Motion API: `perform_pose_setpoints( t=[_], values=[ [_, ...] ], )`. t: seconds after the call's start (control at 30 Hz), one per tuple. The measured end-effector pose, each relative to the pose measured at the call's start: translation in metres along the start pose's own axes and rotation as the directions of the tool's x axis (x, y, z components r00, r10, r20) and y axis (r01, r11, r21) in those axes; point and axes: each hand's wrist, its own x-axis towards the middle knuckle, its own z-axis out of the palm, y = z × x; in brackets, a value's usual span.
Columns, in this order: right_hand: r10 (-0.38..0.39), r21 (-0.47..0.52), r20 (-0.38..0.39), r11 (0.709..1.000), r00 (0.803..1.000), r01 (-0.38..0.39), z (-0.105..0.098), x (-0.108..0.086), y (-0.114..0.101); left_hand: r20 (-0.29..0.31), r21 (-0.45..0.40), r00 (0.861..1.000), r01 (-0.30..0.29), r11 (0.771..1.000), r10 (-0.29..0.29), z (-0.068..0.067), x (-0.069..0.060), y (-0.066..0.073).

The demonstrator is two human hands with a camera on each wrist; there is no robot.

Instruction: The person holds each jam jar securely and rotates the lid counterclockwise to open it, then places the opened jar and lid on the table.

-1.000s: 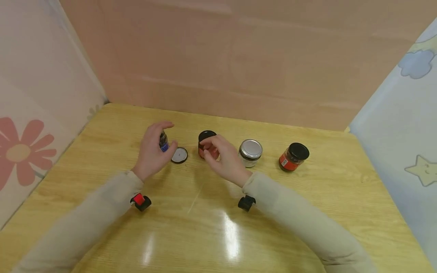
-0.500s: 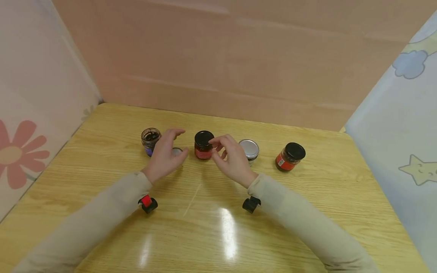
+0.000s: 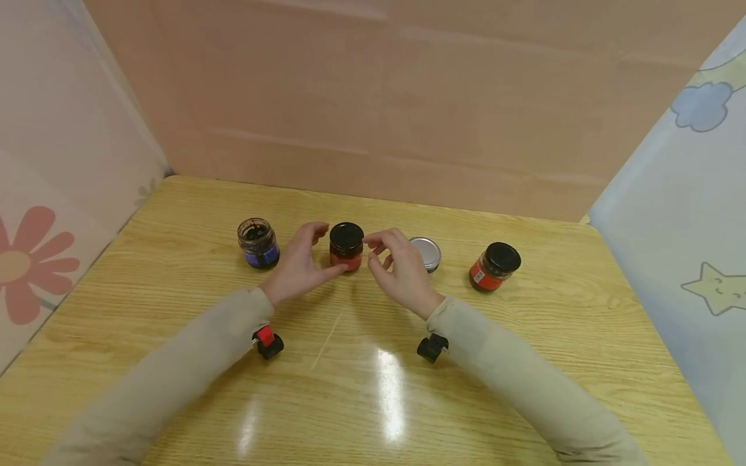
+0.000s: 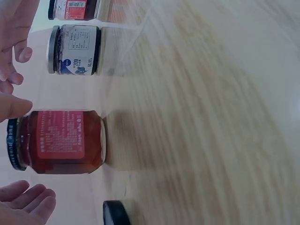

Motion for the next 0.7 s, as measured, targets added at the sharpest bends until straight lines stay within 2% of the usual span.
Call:
perform_pose_setpoints(
  t=[0.13, 0.43, 0.6, 0.7],
  values=[
    [0.003, 0.000, -0.006, 1.000, 1.000, -0.003, -0.001, -0.001, 0.002, 0.001, -0.013, 1.000, 0.010, 1.000, -0.010, 0.008, 0.005, -0.002],
    [0.014, 0.005, -0.009, 1.000, 1.000, -0.014, -0.004, -0.002, 0.005, 0.004, -0.066, 1.000, -0.011, 0.998, 0.011, 0.022, 0.012, -0.006],
    [0.030, 0.023, 0.003, 0.999, 1.000, -0.030, -0.005, -0.004, 0.007, -0.003, -0.098, 1.000, 0.014, 0.995, -0.015, 0.024, 0.014, -0.008],
    [0.042, 0.026, 0.013, 0.999, 0.999, -0.042, -0.006, -0.006, 0.008, -0.001, -0.134, 0.999, 0.049, 0.990, -0.049, 0.026, 0.015, -0.009]
  ],
)
